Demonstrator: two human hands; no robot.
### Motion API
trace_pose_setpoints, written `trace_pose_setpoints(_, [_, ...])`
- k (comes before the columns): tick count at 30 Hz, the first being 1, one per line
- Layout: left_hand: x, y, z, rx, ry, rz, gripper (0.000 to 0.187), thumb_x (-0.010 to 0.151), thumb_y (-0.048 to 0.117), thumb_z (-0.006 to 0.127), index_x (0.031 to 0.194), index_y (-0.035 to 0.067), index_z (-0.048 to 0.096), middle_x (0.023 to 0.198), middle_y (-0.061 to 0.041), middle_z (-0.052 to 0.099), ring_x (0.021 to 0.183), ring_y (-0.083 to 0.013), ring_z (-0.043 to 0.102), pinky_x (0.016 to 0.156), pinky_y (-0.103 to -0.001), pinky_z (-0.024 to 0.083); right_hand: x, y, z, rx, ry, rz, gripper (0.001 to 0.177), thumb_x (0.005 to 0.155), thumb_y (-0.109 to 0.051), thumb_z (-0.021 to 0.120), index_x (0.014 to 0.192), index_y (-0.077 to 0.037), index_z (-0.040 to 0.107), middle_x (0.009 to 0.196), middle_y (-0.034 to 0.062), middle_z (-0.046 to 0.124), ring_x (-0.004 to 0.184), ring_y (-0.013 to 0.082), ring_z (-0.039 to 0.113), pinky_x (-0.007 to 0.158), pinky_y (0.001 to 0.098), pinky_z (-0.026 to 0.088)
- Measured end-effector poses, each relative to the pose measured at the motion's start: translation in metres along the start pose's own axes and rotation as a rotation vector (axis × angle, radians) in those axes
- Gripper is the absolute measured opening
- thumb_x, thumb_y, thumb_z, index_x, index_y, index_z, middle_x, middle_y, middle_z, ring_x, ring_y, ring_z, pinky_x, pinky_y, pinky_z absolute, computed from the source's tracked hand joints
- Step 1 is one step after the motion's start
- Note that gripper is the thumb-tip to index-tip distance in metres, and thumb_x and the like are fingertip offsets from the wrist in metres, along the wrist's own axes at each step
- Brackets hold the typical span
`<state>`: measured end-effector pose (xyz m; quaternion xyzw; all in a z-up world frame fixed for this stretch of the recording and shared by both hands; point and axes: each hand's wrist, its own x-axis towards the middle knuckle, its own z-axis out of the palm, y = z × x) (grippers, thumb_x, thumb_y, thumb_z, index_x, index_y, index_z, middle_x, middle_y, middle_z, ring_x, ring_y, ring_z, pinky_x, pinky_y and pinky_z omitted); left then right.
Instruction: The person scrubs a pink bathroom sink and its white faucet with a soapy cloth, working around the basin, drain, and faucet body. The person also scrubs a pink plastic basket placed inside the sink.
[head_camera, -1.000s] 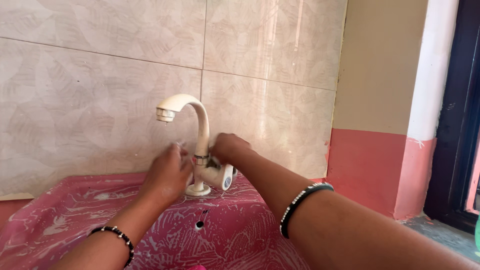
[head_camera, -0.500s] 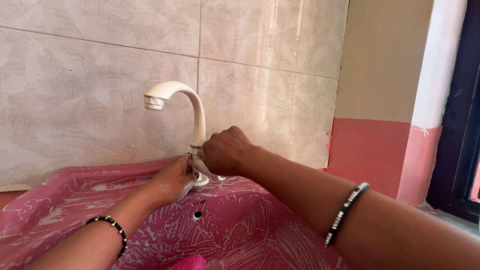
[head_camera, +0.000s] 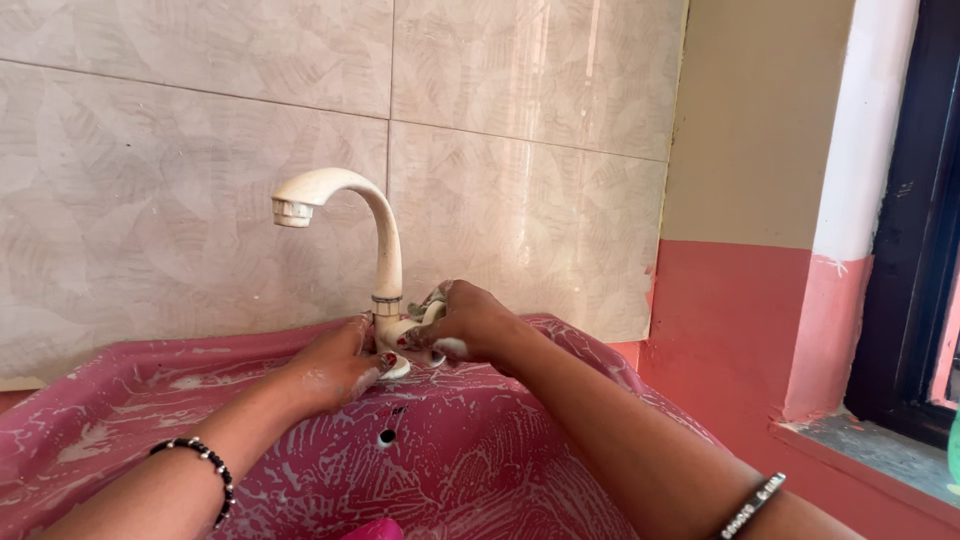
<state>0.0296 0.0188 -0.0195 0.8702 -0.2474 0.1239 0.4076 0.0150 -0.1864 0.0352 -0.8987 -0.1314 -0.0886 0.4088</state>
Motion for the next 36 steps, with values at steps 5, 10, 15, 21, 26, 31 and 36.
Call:
trace_pose_setpoints(5, [-0.005,-0.001,0.001,0.025,-0.013,-0.024,0.044,0.092,0.019,0.066,0.133,0.005,0.057,0.119,-0.013,0.075,0.108,-0.0191,0.068,0.096,-0.035,0.052,-0.027,-0.019,0.015,-0.165,0.031,-0.057,0.052,0.085,-0.011,0.074,0.128,0.001,0.048,0.089,0.0199,0.073,0.064,0.0228,0.07,0.054,0.0315,0.061])
trace_pose_setpoints(10, [-0.008,-0.004,-0.001,-0.1,-0.036,0.02,0.052,0.088,0.013,0.066,0.138,0.006,0.053,0.125,-0.009,0.073,0.113,-0.0163,0.066,0.099,-0.032,0.05,-0.044,-0.028,0.015,-0.327,0.057,-0.095,0.043,0.087,-0.018,0.076,0.12,0.0,0.055,0.096,0.0173,0.072,0.077,0.0247,0.071,0.067,0.0365,0.062])
trace_pose_setpoints(15, [-0.01,0.002,-0.003,-0.027,-0.05,0.003,0.06,0.086,0.01,0.066,0.142,0.009,0.048,0.128,-0.008,0.072,0.118,-0.0163,0.067,0.103,-0.033,0.049,-0.061,-0.033,0.012,-0.461,0.192,-0.322,0.048,0.084,-0.031,0.082,0.117,-0.005,0.058,0.101,0.0161,0.07,0.079,0.0219,0.068,0.072,0.0384,0.059])
trace_pose_setpoints(21, [-0.024,0.024,-0.013,0.266,-0.025,-0.038,0.044,0.088,0.017,0.072,0.129,0.006,0.061,0.113,-0.014,0.077,0.103,-0.0229,0.073,0.092,-0.038,0.057,-0.098,-0.06,0.015,-0.699,0.294,-0.558,0.039,0.087,-0.055,0.069,0.102,-0.019,0.07,0.098,0.0032,0.073,0.072,0.0171,0.067,0.055,0.0338,0.053])
trace_pose_setpoints(26, [-0.036,0.036,-0.027,0.419,-0.101,0.039,0.024,0.085,0.015,0.074,0.105,0.004,0.082,0.093,-0.012,0.082,0.079,-0.0194,0.078,0.072,-0.031,0.058,-0.079,-0.039,0.045,-0.639,-0.489,-0.083,0.064,0.094,-0.069,0.05,0.081,-0.011,0.075,0.08,0.008,0.075,0.067,0.014,0.068,0.051,0.0268,0.047])
trace_pose_setpoints(31, [-0.026,0.016,-0.004,0.116,-0.34,-0.268,0.024,0.093,0.02,0.07,0.11,0.003,0.076,0.087,-0.014,0.081,0.075,-0.0229,0.076,0.069,-0.036,0.062,-0.029,0.048,0.101,-0.574,-1.075,0.194,0.064,0.101,-0.067,0.05,0.088,-0.006,0.066,0.078,0.0074,0.062,0.074,0.0203,0.074,0.05,0.0328,0.046])
trace_pose_setpoints(36, [-0.004,-0.045,0.03,0.421,-0.629,0.002,0.03,0.095,0.028,0.065,0.11,0.007,0.081,0.091,-0.003,0.081,0.078,-0.0134,0.066,0.078,-0.035,0.055,-0.004,0.083,0.137,-0.383,-0.999,0.115,0.039,0.1,-0.047,0.065,0.107,-0.008,0.071,0.087,0.0037,0.067,0.07,0.0142,0.067,0.05,0.0303,0.049])
